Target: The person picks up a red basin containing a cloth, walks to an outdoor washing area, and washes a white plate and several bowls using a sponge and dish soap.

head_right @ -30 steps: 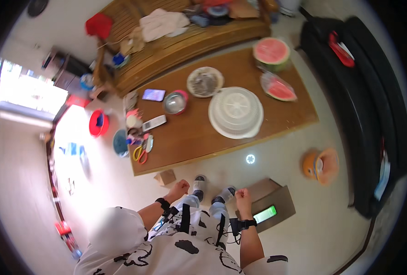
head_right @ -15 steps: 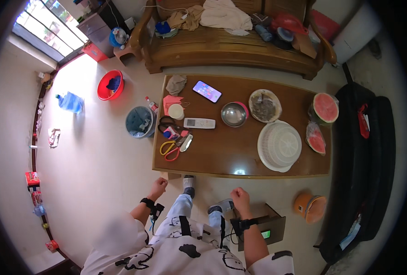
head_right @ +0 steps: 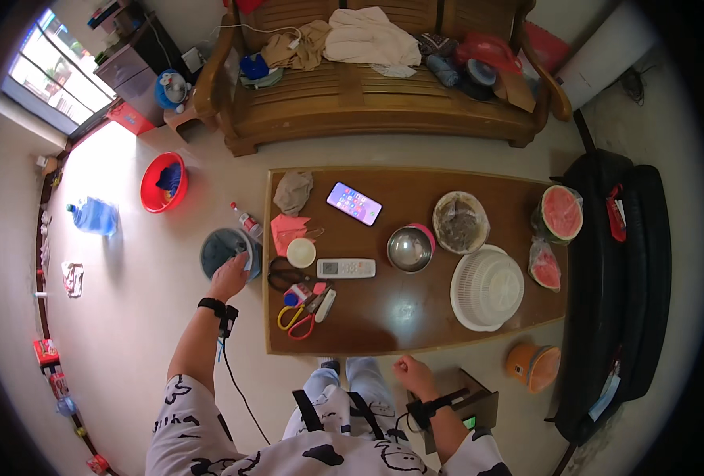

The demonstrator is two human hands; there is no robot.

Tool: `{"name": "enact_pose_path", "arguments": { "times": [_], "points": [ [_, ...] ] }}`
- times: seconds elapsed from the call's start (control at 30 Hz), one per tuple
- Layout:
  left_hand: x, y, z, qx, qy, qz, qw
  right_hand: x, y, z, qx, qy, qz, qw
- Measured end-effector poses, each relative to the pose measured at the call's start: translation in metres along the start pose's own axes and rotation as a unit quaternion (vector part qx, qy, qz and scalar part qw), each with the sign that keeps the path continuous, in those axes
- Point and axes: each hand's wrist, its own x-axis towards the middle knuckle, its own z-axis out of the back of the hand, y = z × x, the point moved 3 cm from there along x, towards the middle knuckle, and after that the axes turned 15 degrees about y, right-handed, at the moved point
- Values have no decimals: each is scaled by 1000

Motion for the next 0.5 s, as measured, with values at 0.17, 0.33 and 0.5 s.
{"name": "enact_pose_path", "arguments": {
  "times": [0.17,0.33,0.5],
  "points": [
    [90,-26,8,-3,-10,-19,1000,9,-43,-5,5,-12,-47,999],
    [162,-41,11,70,-9,-124,990,9,-78,-29,22,2,-123,992],
    [212,-63,9,65,12,-107,992,2,-87,-48,65,5,-159,985]
  ]
}}
